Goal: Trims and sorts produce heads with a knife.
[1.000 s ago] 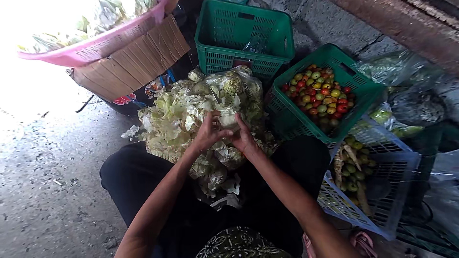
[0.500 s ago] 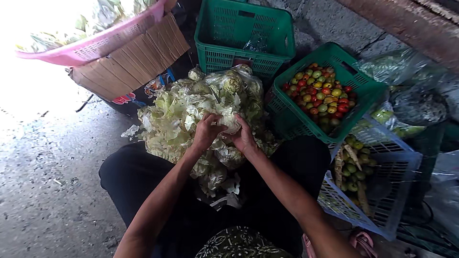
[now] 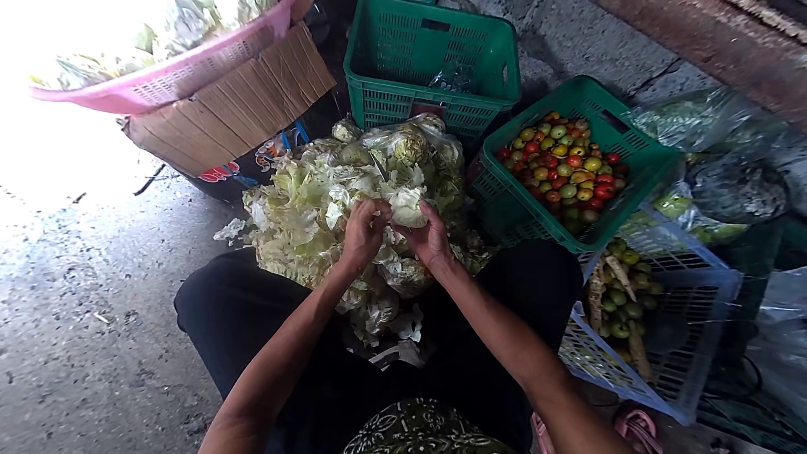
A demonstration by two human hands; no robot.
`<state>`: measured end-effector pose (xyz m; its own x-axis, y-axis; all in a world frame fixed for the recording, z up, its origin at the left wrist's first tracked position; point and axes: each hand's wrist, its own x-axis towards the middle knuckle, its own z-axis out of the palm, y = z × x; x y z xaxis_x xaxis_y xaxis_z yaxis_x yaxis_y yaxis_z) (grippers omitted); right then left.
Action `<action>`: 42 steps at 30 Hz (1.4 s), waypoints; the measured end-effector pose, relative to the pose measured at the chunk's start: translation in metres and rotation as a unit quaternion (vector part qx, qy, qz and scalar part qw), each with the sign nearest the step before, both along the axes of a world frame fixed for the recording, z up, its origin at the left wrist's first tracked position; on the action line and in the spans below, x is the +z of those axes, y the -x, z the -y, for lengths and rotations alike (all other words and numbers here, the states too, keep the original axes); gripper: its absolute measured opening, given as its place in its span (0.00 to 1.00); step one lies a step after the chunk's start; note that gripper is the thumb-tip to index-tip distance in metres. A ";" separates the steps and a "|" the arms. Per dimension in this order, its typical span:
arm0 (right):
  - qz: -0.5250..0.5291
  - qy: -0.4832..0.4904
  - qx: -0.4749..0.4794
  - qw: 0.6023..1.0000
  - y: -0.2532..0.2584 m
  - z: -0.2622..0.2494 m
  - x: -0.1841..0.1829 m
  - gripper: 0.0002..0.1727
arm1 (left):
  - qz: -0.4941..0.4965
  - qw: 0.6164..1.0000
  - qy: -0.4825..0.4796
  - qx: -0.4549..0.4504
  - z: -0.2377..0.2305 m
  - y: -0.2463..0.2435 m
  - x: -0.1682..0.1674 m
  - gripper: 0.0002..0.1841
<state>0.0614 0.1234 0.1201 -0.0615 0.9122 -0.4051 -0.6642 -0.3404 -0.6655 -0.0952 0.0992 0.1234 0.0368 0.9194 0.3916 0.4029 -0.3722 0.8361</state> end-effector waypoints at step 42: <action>0.108 -0.072 0.102 0.986 -0.020 -0.014 -0.015 0.30 | -0.137 0.980 0.142 -0.009 -0.019 0.026 -0.014 0.28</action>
<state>0.0815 0.1376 0.1055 -0.1765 0.9385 -0.2969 -0.4288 -0.3448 -0.8350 -0.1209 0.1184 0.1091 0.1223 0.9881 0.0929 0.6229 -0.1493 0.7679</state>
